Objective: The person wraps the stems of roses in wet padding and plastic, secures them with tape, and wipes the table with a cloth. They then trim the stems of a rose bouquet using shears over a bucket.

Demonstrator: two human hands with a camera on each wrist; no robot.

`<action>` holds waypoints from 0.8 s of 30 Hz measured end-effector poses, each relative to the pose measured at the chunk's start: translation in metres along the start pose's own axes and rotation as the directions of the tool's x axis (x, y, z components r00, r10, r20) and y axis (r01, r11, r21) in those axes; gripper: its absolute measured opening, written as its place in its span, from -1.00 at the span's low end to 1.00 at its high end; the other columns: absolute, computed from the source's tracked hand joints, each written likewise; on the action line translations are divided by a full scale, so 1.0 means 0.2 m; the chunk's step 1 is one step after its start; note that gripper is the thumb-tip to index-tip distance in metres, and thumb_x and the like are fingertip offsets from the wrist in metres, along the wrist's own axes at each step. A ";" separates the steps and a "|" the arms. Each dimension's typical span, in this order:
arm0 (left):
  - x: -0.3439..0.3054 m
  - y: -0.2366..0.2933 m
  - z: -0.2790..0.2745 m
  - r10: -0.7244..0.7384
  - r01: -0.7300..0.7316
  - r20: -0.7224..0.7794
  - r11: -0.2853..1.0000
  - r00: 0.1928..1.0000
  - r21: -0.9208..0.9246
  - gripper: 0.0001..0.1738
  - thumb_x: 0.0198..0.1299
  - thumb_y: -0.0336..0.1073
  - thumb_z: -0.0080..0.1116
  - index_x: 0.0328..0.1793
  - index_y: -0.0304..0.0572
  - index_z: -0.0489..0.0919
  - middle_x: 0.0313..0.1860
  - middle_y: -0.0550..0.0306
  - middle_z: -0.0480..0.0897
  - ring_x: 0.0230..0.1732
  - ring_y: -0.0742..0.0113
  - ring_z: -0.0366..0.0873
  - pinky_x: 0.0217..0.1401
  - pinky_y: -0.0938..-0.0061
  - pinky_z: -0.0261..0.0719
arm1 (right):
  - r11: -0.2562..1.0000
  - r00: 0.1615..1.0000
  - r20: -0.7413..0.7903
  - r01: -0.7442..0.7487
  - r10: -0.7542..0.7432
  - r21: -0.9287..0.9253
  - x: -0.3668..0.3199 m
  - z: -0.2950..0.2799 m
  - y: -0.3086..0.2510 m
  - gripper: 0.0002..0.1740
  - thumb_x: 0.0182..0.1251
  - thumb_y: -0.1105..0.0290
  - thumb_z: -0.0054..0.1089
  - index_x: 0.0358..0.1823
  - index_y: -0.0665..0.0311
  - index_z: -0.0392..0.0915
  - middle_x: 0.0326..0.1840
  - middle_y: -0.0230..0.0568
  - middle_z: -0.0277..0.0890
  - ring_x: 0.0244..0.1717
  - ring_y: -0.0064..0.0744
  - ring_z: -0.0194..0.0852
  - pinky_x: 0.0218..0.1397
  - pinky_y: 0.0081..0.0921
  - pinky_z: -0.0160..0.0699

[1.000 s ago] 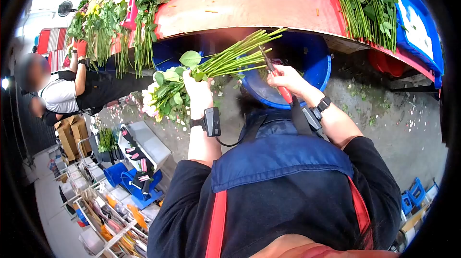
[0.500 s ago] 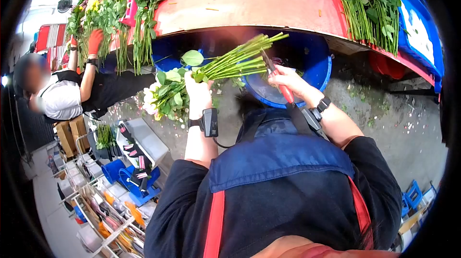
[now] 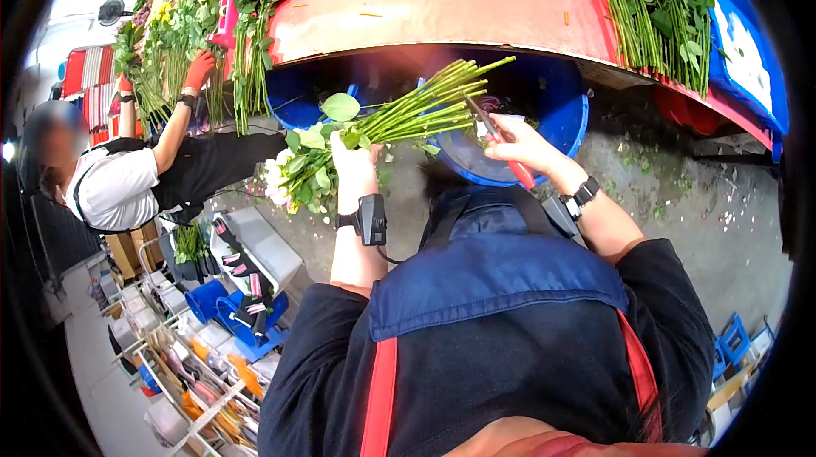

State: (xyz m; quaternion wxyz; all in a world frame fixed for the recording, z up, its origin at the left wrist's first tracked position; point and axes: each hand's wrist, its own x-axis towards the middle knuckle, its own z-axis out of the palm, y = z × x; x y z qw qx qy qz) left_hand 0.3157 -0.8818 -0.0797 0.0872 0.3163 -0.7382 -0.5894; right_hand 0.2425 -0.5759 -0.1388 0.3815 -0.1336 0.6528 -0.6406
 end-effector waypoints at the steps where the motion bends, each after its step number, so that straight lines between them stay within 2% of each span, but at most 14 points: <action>1: 0.00 -0.01 0.00 -0.005 0.006 -0.019 1.000 1.000 0.021 -0.51 -0.09 -0.69 0.32 0.00 -0.36 0.42 -0.07 0.02 0.64 -0.08 0.28 0.60 0.04 0.44 0.57 | 0.992 0.997 -0.048 0.048 -0.053 -0.114 -0.03 -0.01 0.02 -0.15 0.03 0.18 0.41 0.32 0.48 0.31 0.12 -0.13 0.48 0.13 -0.36 0.41 0.26 -0.46 0.34; 2: 0.01 -0.01 0.01 -0.036 0.035 -0.044 0.999 0.998 -0.014 -0.50 -0.11 -0.70 0.33 0.01 -0.37 0.43 -0.05 0.01 0.64 -0.06 0.28 0.60 0.04 0.45 0.56 | 0.969 0.990 -0.090 0.088 -0.111 -0.229 -0.05 -0.01 0.04 -0.12 0.02 0.17 0.40 0.34 0.48 0.29 0.17 -0.08 0.47 0.18 -0.30 0.40 0.31 -0.43 0.31; 5: 0.02 0.04 0.02 -0.009 0.007 -0.056 0.999 0.998 -0.038 -0.50 -0.11 -0.71 0.32 0.01 -0.38 0.45 -0.05 0.00 0.64 -0.05 0.27 0.60 0.03 0.46 0.56 | 0.990 0.995 0.010 -0.093 0.095 -0.107 -0.11 -0.04 -0.09 -0.12 0.02 0.16 0.39 0.35 0.47 0.28 0.29 0.03 0.40 0.29 -0.22 0.35 0.37 -0.39 0.26; 6: 0.02 0.06 0.01 0.010 -0.010 -0.049 1.000 0.999 -0.003 -0.49 -0.13 -0.73 0.31 0.02 -0.38 0.46 -0.04 0.00 0.65 -0.04 0.27 0.60 0.03 0.46 0.57 | 0.997 0.997 0.031 -0.077 0.077 -0.002 -0.10 -0.03 -0.04 -0.11 0.04 0.17 0.39 0.36 0.47 0.26 0.28 0.00 0.40 0.29 -0.25 0.34 0.37 -0.40 0.25; 9: 0.02 0.04 0.00 -0.004 0.006 -0.021 0.995 1.000 0.104 -0.49 -0.13 -0.75 0.29 0.02 -0.35 0.45 -0.04 0.02 0.64 -0.05 0.28 0.60 0.05 0.45 0.56 | 0.984 0.990 0.064 -0.135 0.128 0.117 0.01 -0.03 0.02 -0.08 0.04 0.17 0.39 0.39 0.47 0.22 0.29 -0.05 0.40 0.29 -0.30 0.32 0.38 -0.43 0.23; 10: 0.00 0.06 0.01 -0.024 0.024 0.001 1.000 1.000 -0.002 -0.48 -0.14 -0.75 0.28 0.01 -0.33 0.44 -0.05 0.04 0.64 -0.07 0.28 0.60 0.05 0.45 0.54 | 0.991 0.997 0.060 -0.059 0.052 0.118 0.05 -0.01 0.03 -0.07 0.04 0.22 0.39 0.42 0.48 0.19 0.29 -0.13 0.40 0.27 -0.40 0.31 0.36 -0.48 0.23; 11: -0.04 0.08 0.03 -0.001 0.000 0.012 0.998 1.000 0.058 -0.48 -0.13 -0.75 0.27 0.01 -0.32 0.43 -0.06 0.04 0.64 -0.08 0.27 0.60 0.05 0.45 0.54 | 0.989 0.997 0.066 -0.051 0.042 0.139 0.07 -0.01 0.03 -0.07 0.04 0.25 0.40 0.43 0.48 0.18 0.28 -0.13 0.40 0.26 -0.41 0.31 0.36 -0.49 0.24; 13: -0.05 0.07 0.03 0.014 -0.012 0.033 0.998 0.999 -0.054 -0.47 -0.13 -0.74 0.27 0.03 -0.32 0.43 -0.06 0.03 0.64 -0.08 0.27 0.60 0.04 0.45 0.54 | 0.983 0.997 0.077 -0.037 0.024 0.179 0.09 0.00 -0.04 -0.07 0.03 0.31 0.40 0.44 0.48 0.17 0.27 -0.14 0.40 0.25 -0.44 0.31 0.34 -0.51 0.25; 14: -0.03 0.04 0.03 0.013 -0.012 0.034 0.999 0.999 -0.047 -0.47 -0.12 -0.73 0.27 0.04 -0.32 0.43 -0.06 0.03 0.64 -0.08 0.27 0.60 0.04 0.45 0.54 | 0.985 0.999 0.036 -0.017 0.011 0.170 0.08 0.00 -0.05 -0.10 0.03 0.39 0.38 0.43 0.49 0.18 0.19 -0.21 0.46 0.14 -0.50 0.38 0.25 -0.54 0.36; 17: 0.01 -0.02 0.01 0.008 -0.006 0.042 0.999 0.999 -0.043 -0.48 -0.11 -0.72 0.26 0.05 -0.32 0.44 -0.05 0.04 0.64 -0.08 0.28 0.60 0.03 0.46 0.54 | 0.982 1.000 -0.005 -0.009 0.010 0.187 0.08 0.03 0.07 -0.22 0.04 0.41 0.36 0.34 0.48 0.31 -0.01 -0.34 0.53 -0.04 -0.59 0.44 0.09 -0.59 0.45; 18: 0.00 -0.02 0.01 0.005 -0.003 0.051 0.999 0.999 -0.050 -0.47 -0.11 -0.72 0.26 0.06 -0.32 0.44 -0.04 0.04 0.64 -0.07 0.27 0.60 0.03 0.46 0.54 | 0.989 0.998 -0.046 0.057 -0.051 0.134 0.07 0.05 0.06 -0.43 0.06 0.42 0.30 0.16 0.46 0.47 -0.25 -0.46 0.51 -0.21 -0.67 0.42 -0.10 -0.62 0.47; 21: 0.00 -0.04 0.00 -0.012 0.016 0.058 0.998 0.998 -0.065 -0.46 -0.13 -0.74 0.25 0.06 -0.32 0.46 -0.04 0.04 0.65 -0.07 0.26 0.61 0.03 0.45 0.54 | 0.984 0.999 -0.032 -0.002 0.008 0.181 0.05 0.08 0.08 -0.61 0.08 0.43 0.24 -0.03 0.43 0.54 -0.39 -0.50 0.45 -0.35 -0.68 0.38 -0.24 -0.60 0.45; 22: 0.01 -0.05 0.00 -0.019 0.023 0.056 0.997 0.998 -0.068 -0.45 -0.14 -0.75 0.25 0.06 -0.32 0.46 -0.04 0.04 0.65 -0.08 0.25 0.61 0.03 0.45 0.54 | 0.984 0.998 -0.055 -0.029 0.039 0.175 0.04 0.09 0.08 -0.67 0.08 0.44 0.21 -0.10 0.42 0.55 -0.44 -0.49 0.44 -0.46 -0.67 0.35 -0.34 -0.58 0.45; 24: 0.00 -0.05 -0.01 -0.033 0.037 0.076 0.998 0.997 -0.057 -0.45 -0.14 -0.76 0.23 0.07 -0.33 0.48 -0.05 0.03 0.66 -0.08 0.25 0.61 0.04 0.45 0.54 | 0.984 0.989 -0.097 -0.095 0.110 0.153 0.01 0.10 0.04 -0.66 0.08 0.43 0.23 -0.09 0.41 0.55 -0.47 -0.48 0.42 -0.51 -0.68 0.34 -0.39 -0.58 0.44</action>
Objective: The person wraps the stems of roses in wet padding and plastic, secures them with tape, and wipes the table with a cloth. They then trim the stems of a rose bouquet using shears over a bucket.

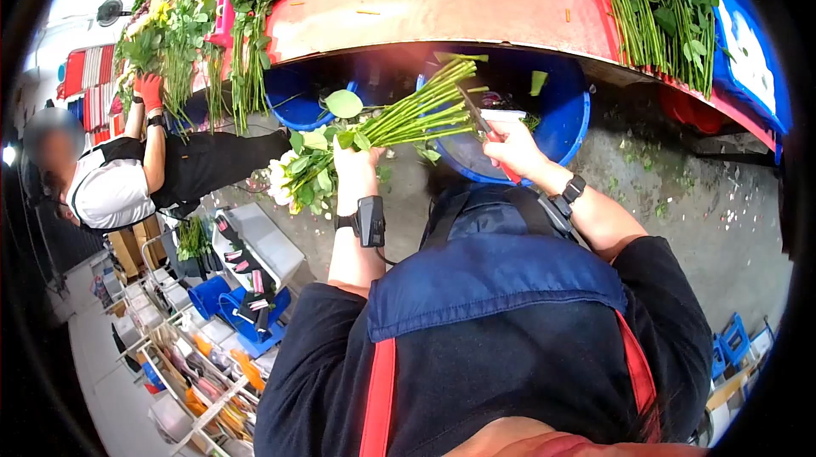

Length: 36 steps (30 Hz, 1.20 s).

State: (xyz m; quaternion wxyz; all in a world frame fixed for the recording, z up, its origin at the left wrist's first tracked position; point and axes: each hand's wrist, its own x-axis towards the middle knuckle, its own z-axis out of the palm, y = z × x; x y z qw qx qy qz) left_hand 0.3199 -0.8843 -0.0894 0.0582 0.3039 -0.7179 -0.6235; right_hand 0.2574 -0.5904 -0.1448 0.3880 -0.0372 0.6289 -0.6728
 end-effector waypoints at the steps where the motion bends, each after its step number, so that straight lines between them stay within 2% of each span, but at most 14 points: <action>1: 0.00 0.00 0.00 -0.006 0.006 0.011 1.000 1.000 0.005 -0.45 -0.14 -0.76 0.23 0.08 -0.34 0.49 -0.05 0.03 0.66 -0.08 0.24 0.61 0.05 0.45 0.54 | 0.999 0.999 -0.028 -0.032 0.031 -0.014 -0.01 0.00 -0.02 -0.66 0.09 0.42 0.24 -0.09 0.40 0.55 -0.48 -0.48 0.42 -0.54 -0.68 0.34 -0.42 -0.58 0.43; 4: 0.03 -0.06 -0.02 -0.051 0.051 -0.002 0.998 0.999 0.020 -0.39 -0.17 -0.79 0.21 0.11 -0.35 0.40 -0.01 -0.04 0.62 0.00 0.19 0.60 0.08 0.38 0.58 | 0.993 0.993 0.053 -0.106 0.108 -0.043 -0.02 -0.07 -0.01 -0.48 0.09 0.39 0.30 0.12 0.42 0.49 -0.27 -0.31 0.54 -0.30 -0.55 0.51 -0.17 -0.53 0.53; 7: 0.04 -0.12 -0.03 -0.015 0.014 0.013 0.997 1.000 0.073 -0.49 -0.08 -0.69 0.24 0.09 -0.35 0.51 -0.04 0.02 0.67 -0.08 0.25 0.62 0.07 0.43 0.54 | 0.986 0.998 0.070 0.008 0.004 -0.165 -0.01 -0.11 0.03 -0.24 0.09 0.34 0.36 0.34 0.45 0.30 0.07 -0.12 0.51 0.08 -0.38 0.48 0.19 -0.47 0.44; 10: -0.02 -0.08 -0.01 -0.044 0.043 0.062 0.999 0.997 0.018 -0.48 -0.08 -0.68 0.26 0.11 -0.33 0.51 -0.04 0.02 0.67 -0.07 0.25 0.62 0.08 0.42 0.55 | 0.998 0.988 0.149 0.053 -0.047 -0.042 0.03 -0.08 -0.01 -0.08 0.06 0.30 0.40 0.43 0.47 0.16 0.31 -0.05 0.35 0.32 -0.30 0.28 0.40 -0.43 0.22; 14: -0.03 -0.06 -0.01 -0.048 0.037 0.127 0.995 0.991 0.089 -0.48 -0.05 -0.64 0.28 0.13 -0.33 0.51 0.00 0.01 0.67 -0.03 0.29 0.62 0.09 0.43 0.55 | 0.985 0.981 0.129 0.157 -0.148 -0.066 0.07 -0.06 -0.05 -0.05 0.00 0.34 0.43 0.42 0.50 0.16 0.30 -0.08 0.35 0.31 -0.35 0.28 0.39 -0.44 0.25; 17: 0.14 -0.38 -0.11 -0.137 0.111 0.162 0.981 0.977 0.159 -0.51 -0.01 -0.59 0.29 0.12 -0.34 0.52 0.03 0.00 0.66 -0.01 0.30 0.62 0.11 0.44 0.54 | 0.943 0.965 0.150 0.244 -0.214 -0.225 0.07 -0.08 -0.05 -0.11 -0.01 0.41 0.40 0.40 0.46 0.20 0.23 -0.10 0.39 0.25 -0.36 0.33 0.36 -0.45 0.28; 20: 0.11 -0.33 -0.06 -0.213 0.216 0.115 0.976 0.970 -0.017 -0.52 -0.13 -0.69 0.27 0.03 -0.35 0.57 -0.06 0.02 0.68 -0.05 0.27 0.63 0.09 0.43 0.54 | 0.976 0.977 0.032 0.210 -0.212 0.051 0.09 -0.05 0.08 -0.26 0.01 0.44 0.34 0.29 0.41 0.34 0.00 -0.20 0.50 0.04 -0.44 0.46 0.16 -0.49 0.44; 21: 0.08 -0.26 -0.03 -0.202 0.206 0.109 0.978 0.973 -0.033 -0.52 -0.15 -0.71 0.26 0.00 -0.35 0.58 -0.09 0.03 0.69 -0.06 0.26 0.63 0.08 0.43 0.54 | 0.980 0.979 0.039 0.198 -0.199 0.026 0.09 -0.05 0.09 -0.30 0.02 0.45 0.33 0.27 0.42 0.36 -0.06 -0.25 0.50 -0.03 -0.49 0.47 0.08 -0.51 0.46; 23: 0.00 -0.14 -0.01 -0.055 0.031 0.159 0.988 0.986 0.151 -0.54 -0.15 -0.71 0.27 -0.01 -0.36 0.59 -0.11 0.04 0.70 -0.07 0.27 0.63 0.08 0.46 0.54 | 0.985 0.984 0.049 0.173 -0.172 -0.023 0.10 -0.07 0.10 -0.36 0.03 0.46 0.30 0.22 0.43 0.42 -0.20 -0.34 0.52 -0.18 -0.59 0.47 -0.08 -0.56 0.50; 26: 0.09 -0.33 -0.07 -0.214 0.206 0.150 0.976 0.965 0.068 -0.60 0.04 -0.55 0.30 0.07 -0.36 0.59 -0.05 0.05 0.71 -0.09 0.31 0.65 0.06 0.47 0.56 | 0.993 0.996 0.052 -0.064 0.070 -0.102 0.02 -0.06 0.00 -0.37 0.05 0.46 0.26 0.23 0.50 0.43 -0.31 -0.44 0.51 -0.27 -0.69 0.44 -0.22 -0.59 0.48; 29: 0.05 -0.24 -0.03 -0.190 0.204 0.105 0.970 0.976 -0.135 -0.57 -0.03 -0.58 0.31 0.06 -0.38 0.60 -0.07 0.03 0.71 -0.12 0.31 0.66 0.00 0.48 0.56 | 0.990 0.993 0.023 -0.118 0.120 -0.077 0.00 -0.07 0.03 -0.28 0.05 0.45 0.29 0.30 0.53 0.34 -0.19 -0.34 0.54 -0.21 -0.60 0.47 -0.12 -0.56 0.51; 31: 0.03 -0.15 -0.01 -0.285 0.293 0.067 0.930 0.956 -0.222 -0.56 -0.05 -0.58 0.32 0.05 -0.38 0.61 -0.09 0.02 0.71 -0.14 0.30 0.66 -0.02 0.49 0.55 | 0.995 1.000 0.018 -0.010 0.012 -0.098 0.00 -0.12 0.11 -0.24 0.05 0.44 0.31 0.34 0.52 0.30 -0.07 -0.25 0.53 -0.09 -0.52 0.47 0.02 -0.53 0.49; 34: 0.00 -0.07 0.00 -0.359 0.355 0.033 0.901 0.933 -0.251 -0.58 -0.04 -0.53 0.35 0.03 -0.37 0.61 -0.09 0.01 0.71 -0.16 0.30 0.66 -0.02 0.52 0.55 | 0.991 0.996 0.059 0.069 -0.063 -0.111 0.04 -0.13 0.17 -0.16 0.03 0.43 0.35 0.38 0.51 0.23 0.12 -0.13 0.45 0.10 -0.42 0.42 0.22 -0.50 0.40; 36: 0.02 -0.18 -0.03 -0.310 0.312 0.035 0.940 0.950 -0.137 -0.59 0.00 -0.44 0.36 0.03 -0.35 0.61 -0.09 0.04 0.72 -0.16 0.30 0.66 0.00 0.52 0.55 | 0.994 0.992 0.094 0.089 -0.083 -0.060 0.06 -0.12 0.16 -0.13 0.01 0.43 0.36 0.40 0.50 0.21 0.21 -0.09 0.40 0.20 -0.40 0.37 0.30 -0.50 0.33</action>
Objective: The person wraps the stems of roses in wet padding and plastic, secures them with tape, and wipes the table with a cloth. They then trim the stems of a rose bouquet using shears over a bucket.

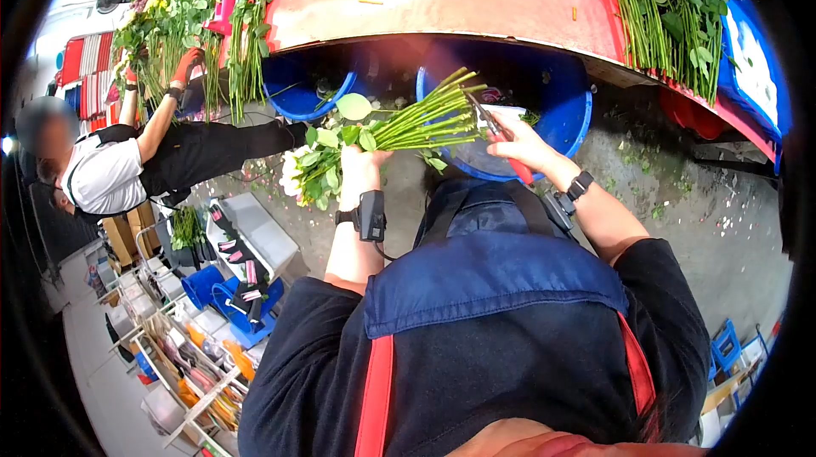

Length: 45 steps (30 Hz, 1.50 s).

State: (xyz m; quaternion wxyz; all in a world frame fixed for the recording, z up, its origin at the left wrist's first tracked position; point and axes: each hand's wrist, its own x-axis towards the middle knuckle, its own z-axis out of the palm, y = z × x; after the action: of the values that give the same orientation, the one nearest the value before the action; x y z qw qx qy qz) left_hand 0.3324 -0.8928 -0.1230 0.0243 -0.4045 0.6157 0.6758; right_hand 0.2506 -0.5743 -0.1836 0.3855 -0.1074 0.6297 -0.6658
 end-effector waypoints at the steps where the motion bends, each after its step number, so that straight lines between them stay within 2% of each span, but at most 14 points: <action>1: 0.11 -0.16 -0.08 0.051 -0.053 0.022 0.992 0.998 0.112 -0.60 0.04 -0.38 0.36 0.03 -0.33 0.61 -0.09 0.07 0.72 -0.15 0.30 0.66 0.03 0.52 0.55 | 0.999 1.000 0.016 0.012 -0.012 0.048 0.02 0.02 -0.04 -0.13 0.00 0.44 0.36 0.40 0.50 0.21 0.23 -0.09 0.38 0.23 -0.40 0.35 0.32 -0.50 0.31; 4: 0.15 -0.19 -0.14 0.160 -0.275 0.231 0.710 0.960 0.648 -0.58 0.15 -0.19 0.31 0.09 -0.25 0.59 -0.03 0.15 0.71 -0.05 0.31 0.63 0.16 0.50 0.52 | 0.997 0.996 0.036 0.076 -0.076 -0.017 0.04 0.05 -0.18 -0.15 -0.01 0.48 0.33 0.39 0.48 0.22 0.27 -0.12 0.33 0.27 -0.41 0.32 0.35 -0.50 0.28; 10: 0.19 -0.23 -0.17 0.037 -0.121 0.276 0.948 0.960 0.294 -0.57 0.38 -0.09 -0.01 0.23 -0.18 0.49 0.23 0.16 0.59 0.19 0.32 0.51 0.38 0.47 0.36 | 0.998 0.997 -0.053 -0.056 0.057 0.014 -0.01 0.05 -0.14 -0.38 0.08 0.59 0.12 0.29 0.37 0.43 -0.36 -0.54 0.45 -0.29 -0.74 0.36 -0.15 -0.71 0.40; 17: 0.13 -0.14 -0.06 0.025 0.034 0.169 0.941 0.985 -0.335 -0.64 0.34 -0.25 0.04 0.20 -0.23 0.51 0.17 0.04 0.61 0.15 0.17 0.53 0.34 0.44 0.40 | 0.985 0.991 -0.094 0.081 -0.096 -0.152 -0.04 0.04 -0.13 -0.33 0.08 0.55 0.20 0.33 0.40 0.36 -0.05 -0.39 0.47 -0.05 -0.61 0.40 0.07 -0.61 0.40; 22: 0.05 -0.15 -0.10 0.303 -0.346 0.167 0.822 0.938 0.452 -0.71 0.13 -0.45 0.13 0.02 -0.17 0.54 -0.07 0.10 0.64 -0.05 0.19 0.60 0.10 0.23 0.57 | 0.947 0.990 -0.049 0.110 -0.131 -0.301 -0.01 0.07 -0.28 -0.30 0.06 0.53 0.23 0.33 0.42 0.34 0.17 -0.24 0.43 0.21 -0.48 0.33 0.35 -0.51 0.24; 25: 0.06 -0.13 -0.08 0.242 -0.258 0.098 0.941 0.965 0.219 -0.77 0.23 -0.24 0.08 -0.02 -0.10 0.55 -0.06 0.10 0.63 -0.10 0.12 0.60 0.06 0.17 0.57 | 0.984 0.990 -0.031 0.134 -0.139 -0.121 0.04 0.09 -0.18 -0.30 0.07 0.51 0.25 0.32 0.43 0.36 0.05 -0.25 0.51 0.07 -0.53 0.43 0.19 -0.55 0.40; 28: 0.07 -0.12 -0.05 0.133 -0.126 0.037 0.981 0.990 -0.145 -0.75 0.29 -0.11 0.05 -0.05 -0.05 0.55 -0.07 0.11 0.62 -0.12 0.10 0.59 0.04 0.14 0.57 | 0.974 0.977 -0.006 -0.215 0.215 -0.064 0.01 0.08 -0.27 -0.32 0.07 0.51 0.27 0.31 0.46 0.37 -0.14 -0.32 0.56 -0.14 -0.60 0.48 -0.02 -0.60 0.49; 32: 0.02 -0.10 -0.06 0.247 -0.256 -0.072 0.953 0.966 -0.165 -0.63 0.09 -0.55 0.11 0.06 -0.14 0.48 -0.06 0.20 0.60 -0.05 0.32 0.55 0.04 0.37 0.56 | 0.956 0.950 -0.306 -0.149 0.068 -0.253 0.04 0.07 -0.39 -0.51 0.03 0.41 0.31 0.06 0.39 0.53 -0.41 -0.32 0.52 -0.37 -0.52 0.47 -0.29 -0.49 0.49; 33: -0.01 -0.07 -0.05 0.358 -0.356 -0.089 0.934 0.930 0.032 -0.47 -0.02 -0.76 0.15 0.11 -0.18 0.45 -0.04 0.24 0.59 -0.01 0.41 0.54 0.04 0.47 0.55 | 0.804 0.933 -0.228 0.099 -0.280 -0.586 0.12 -0.03 -0.36 -0.55 -0.04 0.35 0.33 -0.06 0.33 0.53 -0.43 -0.15 0.50 -0.32 -0.25 0.53 -0.22 -0.35 0.52; 34: -0.08 0.04 -0.01 0.344 -0.360 -0.124 0.922 0.931 -0.144 -0.72 0.15 -0.55 0.14 0.00 -0.19 0.49 -0.10 0.20 0.60 -0.04 0.36 0.55 0.03 0.45 0.55 | 0.693 0.934 -0.280 -0.050 -0.223 -0.719 0.14 -0.07 -0.52 -0.52 -0.10 0.25 0.37 -0.13 0.30 0.48 -0.33 0.03 0.49 -0.23 -0.02 0.53 -0.15 -0.25 0.53; 37: 0.03 0.03 -0.12 -0.005 -0.069 -0.085 0.552 0.996 -0.831 -0.85 0.31 -0.27 0.02 -0.11 -0.15 0.50 -0.17 0.18 0.60 -0.11 0.27 0.56 0.02 0.38 0.56 | 0.341 0.858 -0.295 -0.151 -0.421 -0.928 0.34 -0.32 -0.66 -0.34 -0.12 0.08 0.44 0.01 0.27 0.48 -0.15 0.04 0.51 -0.02 0.07 0.49 0.07 -0.06 0.45; 41: 0.11 0.07 -0.23 0.154 -0.089 -0.028 0.406 0.988 -0.910 -0.78 0.34 -0.17 -0.05 -0.17 -0.12 0.52 -0.31 0.09 0.61 -0.21 0.13 0.60 0.07 0.11 0.56 | -0.038 0.780 -0.111 -0.171 -0.615 -0.985 0.59 -0.63 -0.61 -0.39 -0.03 0.07 0.47 0.02 0.24 0.54 -0.03 -0.04 0.56 0.05 0.01 0.49 0.20 -0.14 0.44; 44: 0.05 0.19 -0.20 0.113 -0.124 -0.083 0.429 0.990 -0.895 -0.77 0.31 -0.15 0.01 -0.12 -0.12 0.52 -0.32 0.02 0.64 -0.22 0.03 0.62 0.10 -0.03 0.55 | 0.090 0.723 0.066 0.175 -0.687 -0.980 0.68 -0.40 -0.73 -0.58 0.04 0.20 0.45 -0.09 0.24 0.63 -0.06 -0.10 0.60 0.05 -0.07 0.49 0.20 -0.18 0.44; 45: 0.08 0.17 -0.21 0.039 -0.127 -0.124 0.490 0.991 -0.862 -0.76 0.30 -0.13 0.04 -0.12 -0.13 0.53 -0.29 0.02 0.64 -0.22 0.04 0.62 0.10 -0.06 0.54 | 0.336 0.790 0.031 0.296 -0.613 -0.894 0.66 -0.21 -0.85 -0.73 0.06 0.30 0.44 -0.21 0.23 0.70 -0.10 -0.12 0.63 0.06 -0.14 0.49 0.22 -0.21 0.44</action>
State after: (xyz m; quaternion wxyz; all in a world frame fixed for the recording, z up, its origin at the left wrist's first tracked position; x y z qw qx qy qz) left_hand 0.3251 -0.9435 -0.0997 -0.2420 -0.3612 0.2116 0.8753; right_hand 0.0710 -0.6437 -0.0797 -0.0327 -0.3529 0.8695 -0.3440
